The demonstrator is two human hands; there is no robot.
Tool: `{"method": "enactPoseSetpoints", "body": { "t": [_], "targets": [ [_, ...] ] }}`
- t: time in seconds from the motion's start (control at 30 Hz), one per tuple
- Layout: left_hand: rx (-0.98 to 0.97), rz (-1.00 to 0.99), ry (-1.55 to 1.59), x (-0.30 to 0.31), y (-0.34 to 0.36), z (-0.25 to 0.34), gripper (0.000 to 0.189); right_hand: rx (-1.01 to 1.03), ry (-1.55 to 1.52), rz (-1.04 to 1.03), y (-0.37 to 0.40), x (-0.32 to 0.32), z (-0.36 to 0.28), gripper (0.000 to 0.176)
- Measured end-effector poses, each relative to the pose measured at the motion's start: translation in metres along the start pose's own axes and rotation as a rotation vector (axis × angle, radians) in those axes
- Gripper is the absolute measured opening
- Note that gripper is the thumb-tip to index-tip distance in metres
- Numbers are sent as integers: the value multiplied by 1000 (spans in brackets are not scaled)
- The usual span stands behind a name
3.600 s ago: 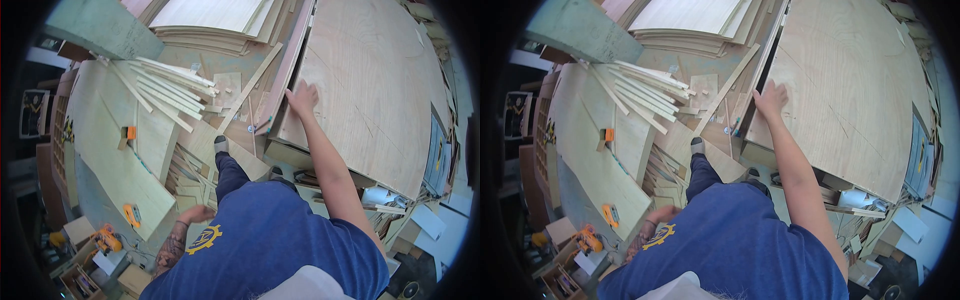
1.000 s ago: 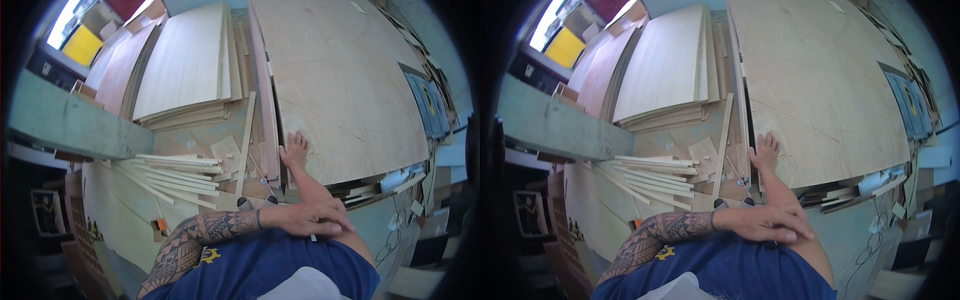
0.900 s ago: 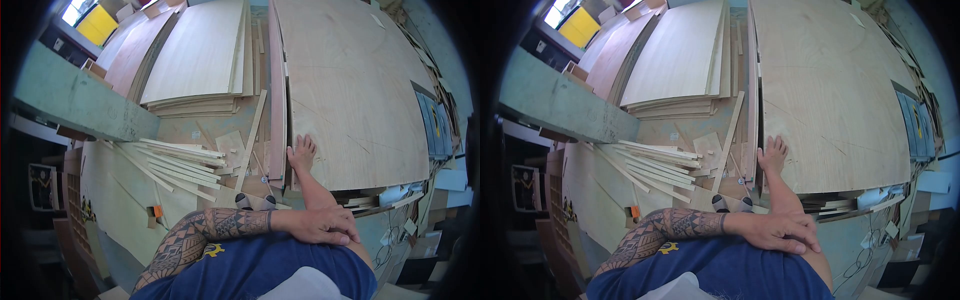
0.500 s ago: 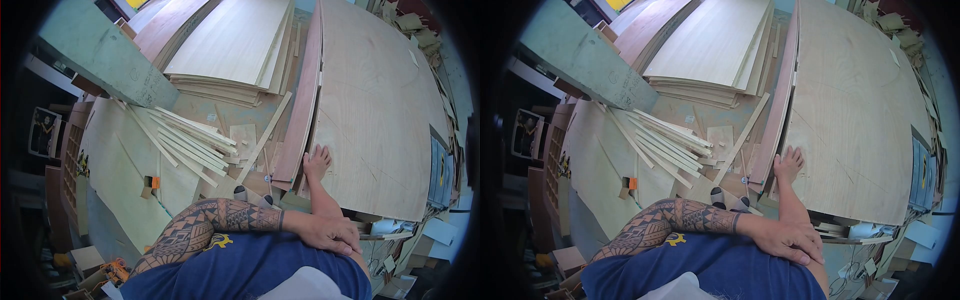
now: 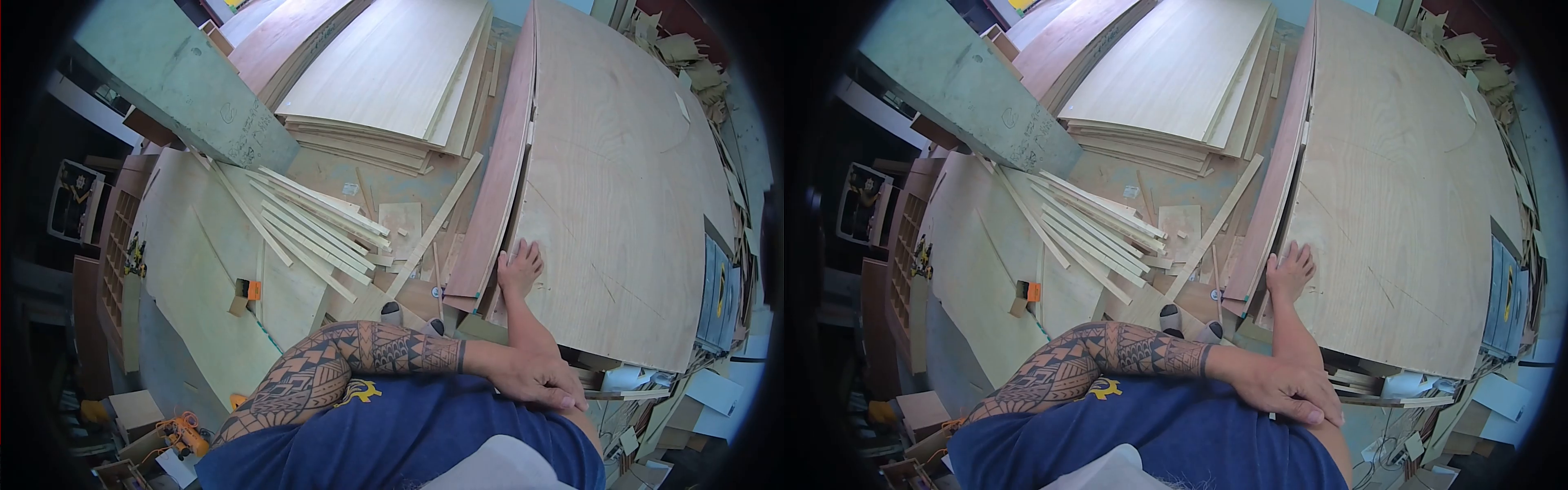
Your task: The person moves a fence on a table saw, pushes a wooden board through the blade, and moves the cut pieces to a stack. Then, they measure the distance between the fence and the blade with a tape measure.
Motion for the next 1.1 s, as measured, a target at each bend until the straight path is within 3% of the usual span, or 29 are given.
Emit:
{"method": "enactPoseSetpoints", "body": {
  "t": [0.33,0.53,0.63,0.7,0.83,0.9,0.93,1.0,1.03,1.1],
  "targets": [
    [139,-45,77,7,14,-23,51,-29,-20,-23,0,6,1,71],
    [310,2,-324,20,17,-31,52,-28,-40,-27,0,5,1,71],
    [204,-95,-166,-4,-1,-11,52,-25,-43,-26,0,6,1,71],
    [58,-131,114,-16,-8,8,53,-27,-46,-24,1,5,2,71],
    [145,-142,37,-10,4,-8,54,-36,-36,-31,0,4,3,71],
    [233,-108,-253,4,20,-30,55,-51,-36,-42,1,4,4,71],
    [240,-118,-249,6,28,-36,55,-48,-33,-35,1,4,4,72],
    [405,22,-541,29,51,-56,55,-56,-31,-33,1,3,6,72],
    [409,12,-534,29,62,-63,55,-56,-29,-31,1,0,7,73],
    [555,162,-902,48,96,-78,56,-65,-28,-35,2,-4,11,74]
  ]
}}
Point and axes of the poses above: each hand's wrist, its own y-axis away from the middle knuckle, its own x-axis out of the back of the hand, z = x × y, the point moved 9 cm from there along -y, towards the middle knuckle, and after that the axes turned 1 degree about -z, right-handed, at the moved point
